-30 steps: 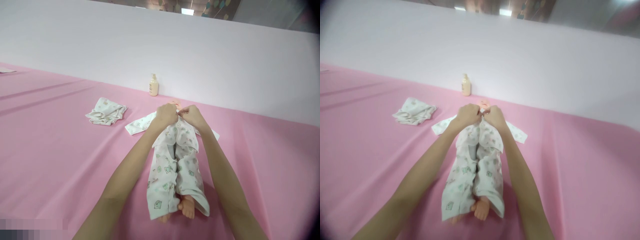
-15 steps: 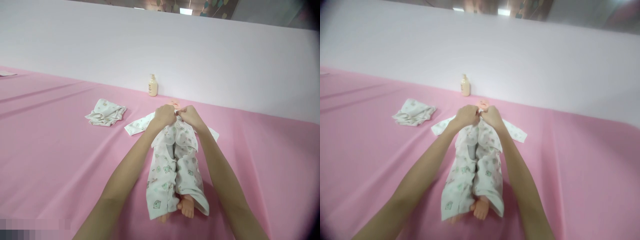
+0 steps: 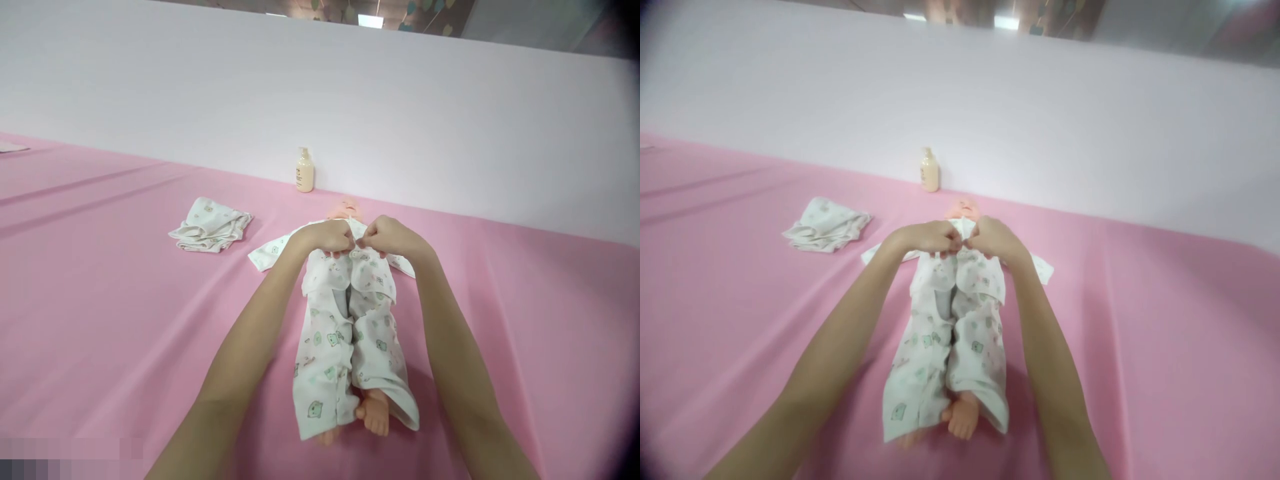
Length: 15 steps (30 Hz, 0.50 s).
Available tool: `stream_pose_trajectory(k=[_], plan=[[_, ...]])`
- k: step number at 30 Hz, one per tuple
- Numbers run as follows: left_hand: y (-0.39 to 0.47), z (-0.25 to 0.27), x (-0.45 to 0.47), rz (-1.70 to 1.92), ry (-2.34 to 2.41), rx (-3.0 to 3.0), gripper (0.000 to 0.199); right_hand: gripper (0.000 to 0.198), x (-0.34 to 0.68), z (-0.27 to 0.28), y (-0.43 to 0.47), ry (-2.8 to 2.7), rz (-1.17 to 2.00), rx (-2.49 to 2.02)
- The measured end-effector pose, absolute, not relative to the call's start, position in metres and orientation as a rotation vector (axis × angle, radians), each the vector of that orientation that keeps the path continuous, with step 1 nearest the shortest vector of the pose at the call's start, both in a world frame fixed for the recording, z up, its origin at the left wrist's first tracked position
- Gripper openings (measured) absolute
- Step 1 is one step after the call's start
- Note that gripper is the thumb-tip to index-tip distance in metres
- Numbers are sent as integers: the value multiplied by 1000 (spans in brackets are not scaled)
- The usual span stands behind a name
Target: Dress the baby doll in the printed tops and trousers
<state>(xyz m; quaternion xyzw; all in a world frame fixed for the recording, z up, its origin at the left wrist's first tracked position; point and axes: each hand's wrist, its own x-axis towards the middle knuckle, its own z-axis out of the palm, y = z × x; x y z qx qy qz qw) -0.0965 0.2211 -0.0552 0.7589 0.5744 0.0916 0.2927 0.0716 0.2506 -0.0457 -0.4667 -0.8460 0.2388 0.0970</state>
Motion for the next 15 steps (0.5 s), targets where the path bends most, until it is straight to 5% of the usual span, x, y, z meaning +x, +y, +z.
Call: stream_pose_trajectory(k=[9, 15], plan=[[227, -60, -96, 207, 1599, 2062, 17, 7, 56, -49, 243, -2680, 511, -1453], [224, -59, -98, 187, 1574, 2068, 12, 5, 63, -54, 253, -2624, 820, -1336]])
